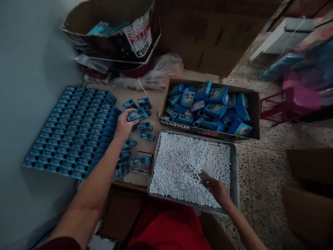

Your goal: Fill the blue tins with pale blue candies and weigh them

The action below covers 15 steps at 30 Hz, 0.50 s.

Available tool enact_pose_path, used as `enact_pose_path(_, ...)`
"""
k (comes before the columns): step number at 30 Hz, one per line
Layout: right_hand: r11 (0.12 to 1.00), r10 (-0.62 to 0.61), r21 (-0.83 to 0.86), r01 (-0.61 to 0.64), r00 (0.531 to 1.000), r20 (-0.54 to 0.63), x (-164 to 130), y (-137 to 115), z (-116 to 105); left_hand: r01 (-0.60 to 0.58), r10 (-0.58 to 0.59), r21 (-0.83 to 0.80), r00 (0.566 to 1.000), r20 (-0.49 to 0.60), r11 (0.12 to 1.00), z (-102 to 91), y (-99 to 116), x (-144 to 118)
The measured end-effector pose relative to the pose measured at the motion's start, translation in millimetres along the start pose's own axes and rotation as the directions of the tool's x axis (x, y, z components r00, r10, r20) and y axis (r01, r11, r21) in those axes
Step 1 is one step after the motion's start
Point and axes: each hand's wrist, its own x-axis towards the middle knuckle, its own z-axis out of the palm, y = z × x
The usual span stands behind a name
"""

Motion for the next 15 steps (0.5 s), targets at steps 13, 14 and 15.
enact_pose_path(13,0.937,0.061,-0.34,-0.076,0.997,-0.053,-29,-14,-20,-0.154,0.044,0.369,0.956,0.29,0.917,57.3,-16,60)
enact_pose_path(14,0.917,0.048,-0.395,-0.06,0.998,-0.042,-29,-21,-24,-0.192,0.085,0.366,0.953,0.289,0.911,65.0,-7,62)
enact_pose_path(15,0.897,0.044,-0.439,-0.051,0.999,-0.026,-28,-28,-28,-0.245,0.122,0.359,0.935,0.332,0.901,77.4,3,65)
